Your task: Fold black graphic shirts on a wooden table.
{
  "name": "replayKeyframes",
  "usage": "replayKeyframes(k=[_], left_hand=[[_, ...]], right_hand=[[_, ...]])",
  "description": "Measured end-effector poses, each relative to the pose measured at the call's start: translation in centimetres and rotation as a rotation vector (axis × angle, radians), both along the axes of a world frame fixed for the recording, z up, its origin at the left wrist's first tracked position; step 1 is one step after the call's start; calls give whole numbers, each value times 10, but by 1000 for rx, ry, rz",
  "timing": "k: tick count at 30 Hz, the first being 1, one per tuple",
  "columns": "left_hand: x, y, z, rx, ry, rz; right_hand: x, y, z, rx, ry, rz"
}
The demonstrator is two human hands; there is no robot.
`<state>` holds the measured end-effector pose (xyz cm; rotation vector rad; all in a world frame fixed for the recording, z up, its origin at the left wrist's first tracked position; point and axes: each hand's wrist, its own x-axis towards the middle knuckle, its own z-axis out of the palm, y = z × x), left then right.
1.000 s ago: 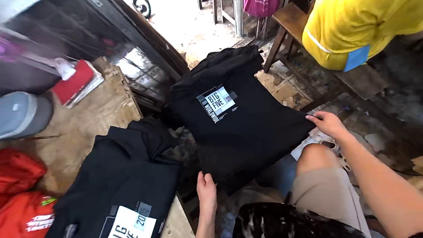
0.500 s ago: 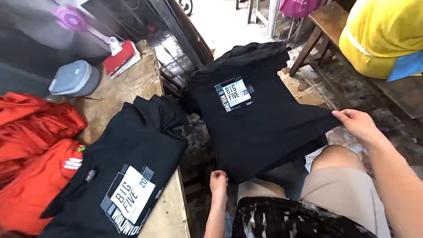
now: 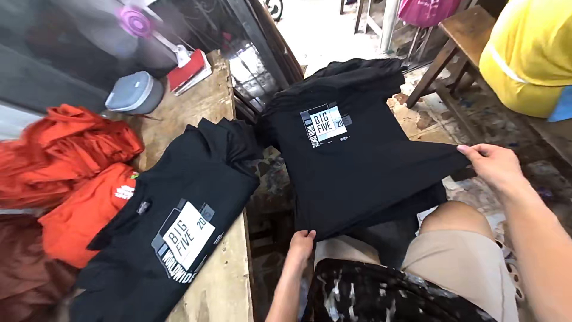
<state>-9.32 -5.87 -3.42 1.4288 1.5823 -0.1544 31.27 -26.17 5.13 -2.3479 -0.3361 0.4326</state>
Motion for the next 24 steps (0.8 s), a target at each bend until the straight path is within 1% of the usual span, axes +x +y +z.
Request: replayKeyframes(k=[1, 3, 4, 5, 6, 8, 10, 11, 12, 13, 14, 16, 17, 18, 19, 20, 21, 22, 23, 24], left_hand=[[0, 7, 19, -8, -160, 23], [1, 21, 57, 20, -553, 90], [0, 24, 69, -1, -707, 144], [-2, 23, 72, -41, -795, 213], [-4, 21, 65, -88, -816, 286], [-9, 15, 33, -159, -710, 414], [-15, 8, -2, -176, -541, 470], [-17, 4, -12, -182, -460, 455], [-15, 1, -14, -175, -387, 410], [-12, -2, -8, -132, -337, 335], [-7, -4, 3, -45, -354, 258], [7, -2, 27, 179, -608, 175], [13, 1, 28, 299, -667, 130], [17, 1, 18, 424, -566, 78], [18, -2, 1, 488, -361, 5], [19, -5, -19, 444, -151, -67], [23, -6, -40, 344, 10, -100], [26, -8, -58, 257, 101, -90], [27, -9, -71, 196, 125, -45], [26, -10, -77, 143, 88, 35]], right_hand=[[5, 1, 2, -4, -5, 3], [11, -1, 1, 5, -21, 15], [12, -3, 0, 3, -21, 18], [13, -4, -1, 3, -21, 17], [14, -5, -1, 1, -18, 15], [18, -3, 2, 0, -17, -2], [23, -3, -1, -18, -20, -7], [24, -3, -2, -36, -17, 2], [25, -3, -2, -58, -12, 15], [25, -3, -2, -76, -5, 27], [24, -2, -3, -87, 4, 36], [23, 0, -6, -87, 4, 39], [22, 0, -8, -78, 6, 28], [21, -1, -10, -69, 14, 13], [19, -2, -12, -66, 21, 2], [17, -2, -11, -58, 23, -5], [15, 0, -9, -48, 21, -9], [13, 1, -8, -39, 14, -9], [12, 1, -8, -35, 9, -3], [10, 0, -7, -40, 5, 11]])
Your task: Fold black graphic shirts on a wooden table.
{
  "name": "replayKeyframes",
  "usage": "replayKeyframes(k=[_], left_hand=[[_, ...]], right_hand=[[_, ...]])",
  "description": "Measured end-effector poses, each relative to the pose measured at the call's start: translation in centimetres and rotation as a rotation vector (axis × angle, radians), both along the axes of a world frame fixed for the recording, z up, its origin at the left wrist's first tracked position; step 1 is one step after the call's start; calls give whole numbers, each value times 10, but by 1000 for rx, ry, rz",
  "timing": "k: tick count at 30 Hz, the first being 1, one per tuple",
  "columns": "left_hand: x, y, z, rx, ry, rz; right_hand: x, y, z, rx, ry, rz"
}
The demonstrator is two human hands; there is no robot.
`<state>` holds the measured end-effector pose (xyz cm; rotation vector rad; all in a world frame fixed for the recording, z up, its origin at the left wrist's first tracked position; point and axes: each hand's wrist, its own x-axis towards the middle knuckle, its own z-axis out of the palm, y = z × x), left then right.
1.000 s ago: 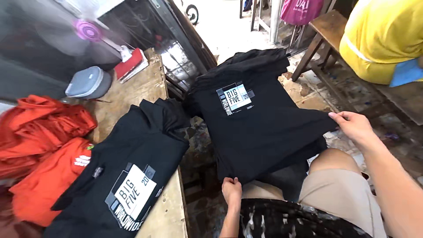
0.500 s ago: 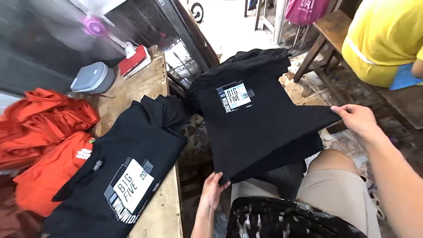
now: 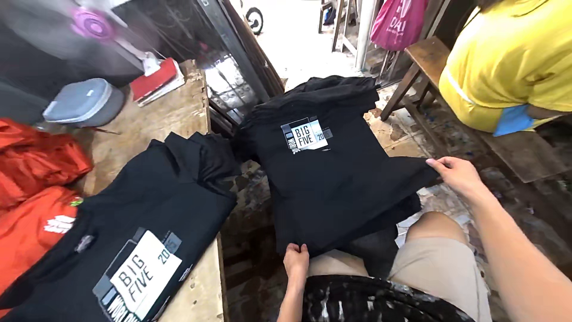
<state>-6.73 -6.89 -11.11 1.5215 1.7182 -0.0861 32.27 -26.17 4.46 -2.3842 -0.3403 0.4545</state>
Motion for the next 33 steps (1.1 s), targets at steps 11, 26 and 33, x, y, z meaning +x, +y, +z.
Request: replayKeyframes(k=[11, 26, 33], left_hand=[[-62, 83, 133, 180, -262, 151], [-57, 81, 0, 66, -117, -29], [-54, 88, 60, 149, -297, 64]], right_hand=[[-74, 23, -76, 82, -52, -74], [-61, -3, -81, -251, -241, 10], [-75, 4, -115, -352, -100, 54]])
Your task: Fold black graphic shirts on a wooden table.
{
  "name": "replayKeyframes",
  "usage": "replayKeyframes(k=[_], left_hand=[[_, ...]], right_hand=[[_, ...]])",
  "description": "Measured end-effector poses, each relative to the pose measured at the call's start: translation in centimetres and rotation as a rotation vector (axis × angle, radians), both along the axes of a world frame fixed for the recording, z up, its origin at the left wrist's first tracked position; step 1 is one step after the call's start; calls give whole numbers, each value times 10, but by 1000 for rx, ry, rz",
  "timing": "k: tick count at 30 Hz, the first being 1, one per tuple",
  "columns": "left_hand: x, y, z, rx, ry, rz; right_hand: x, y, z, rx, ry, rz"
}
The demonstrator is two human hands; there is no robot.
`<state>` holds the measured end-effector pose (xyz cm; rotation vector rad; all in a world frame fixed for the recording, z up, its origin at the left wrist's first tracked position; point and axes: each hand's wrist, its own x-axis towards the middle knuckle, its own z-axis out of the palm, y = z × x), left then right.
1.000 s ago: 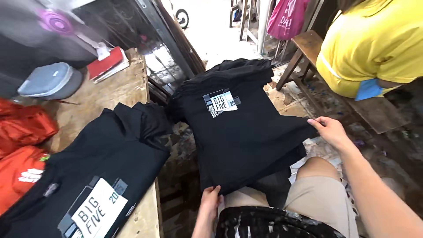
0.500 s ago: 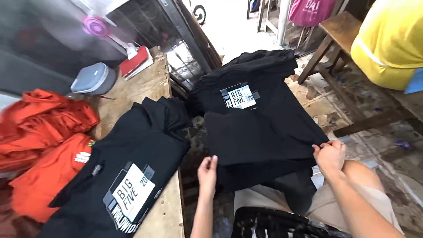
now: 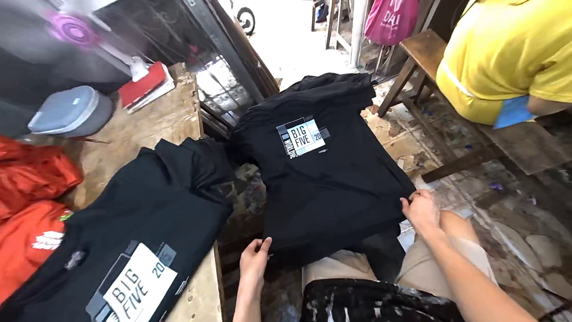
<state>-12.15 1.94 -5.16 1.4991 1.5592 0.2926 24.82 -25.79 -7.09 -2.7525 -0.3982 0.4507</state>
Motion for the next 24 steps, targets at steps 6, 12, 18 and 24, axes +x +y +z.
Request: replayKeyframes(k=[6, 12, 18, 24], left_hand=[[-9, -5, 17, -87, -263, 95], [-12, 1, 26, -491, -251, 289], [-5, -9, 28, -137, -85, 143], [0, -7, 41, 99, 392, -340]], right_hand=[[30, -23, 50, 244, -22, -130], [39, -16, 89, 492, 428, -192], [18, -15, 68, 454, 220, -244], [-15, -10, 48, 93, 143, -233]])
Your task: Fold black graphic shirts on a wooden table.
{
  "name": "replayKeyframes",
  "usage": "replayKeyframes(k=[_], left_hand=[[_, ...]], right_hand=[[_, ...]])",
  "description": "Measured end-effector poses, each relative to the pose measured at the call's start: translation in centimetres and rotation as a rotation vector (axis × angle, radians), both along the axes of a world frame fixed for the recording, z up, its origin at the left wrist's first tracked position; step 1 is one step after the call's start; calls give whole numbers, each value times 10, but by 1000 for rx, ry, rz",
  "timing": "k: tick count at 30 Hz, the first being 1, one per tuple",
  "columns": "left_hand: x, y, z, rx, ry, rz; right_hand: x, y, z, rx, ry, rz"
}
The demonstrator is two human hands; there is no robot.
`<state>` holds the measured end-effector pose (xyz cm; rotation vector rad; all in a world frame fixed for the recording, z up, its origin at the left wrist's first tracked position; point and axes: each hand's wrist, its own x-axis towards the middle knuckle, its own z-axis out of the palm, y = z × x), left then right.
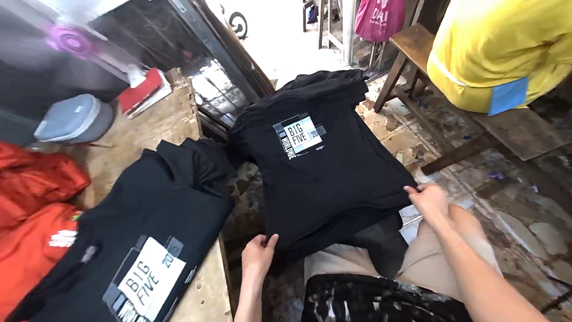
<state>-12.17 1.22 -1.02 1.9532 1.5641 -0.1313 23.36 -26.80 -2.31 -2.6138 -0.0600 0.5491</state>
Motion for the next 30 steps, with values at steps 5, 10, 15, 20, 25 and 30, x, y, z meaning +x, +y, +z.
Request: replayKeyframes(k=[5, 10, 15, 20, 25, 30], left_hand=[[23, -10, 29, 54, -742, 77], [36, -59, -62, 131, -160, 81], [39, -74, -107, -568, -456, 670], [-4, -11, -39, -953, -559, 632], [-30, 19, -14, -602, -618, 571], [8, -6, 11, -282, -64, -91]], right_hand=[[30, 2, 42, 304, -173, -141], [43, 13, 60, 424, -166, -179], [59, -2, 46, 171, 115, 58], [49, -6, 25, 485, 104, -64], [10, -7, -27, 80, -109, 77], [16, -8, -4, 228, -194, -43]])
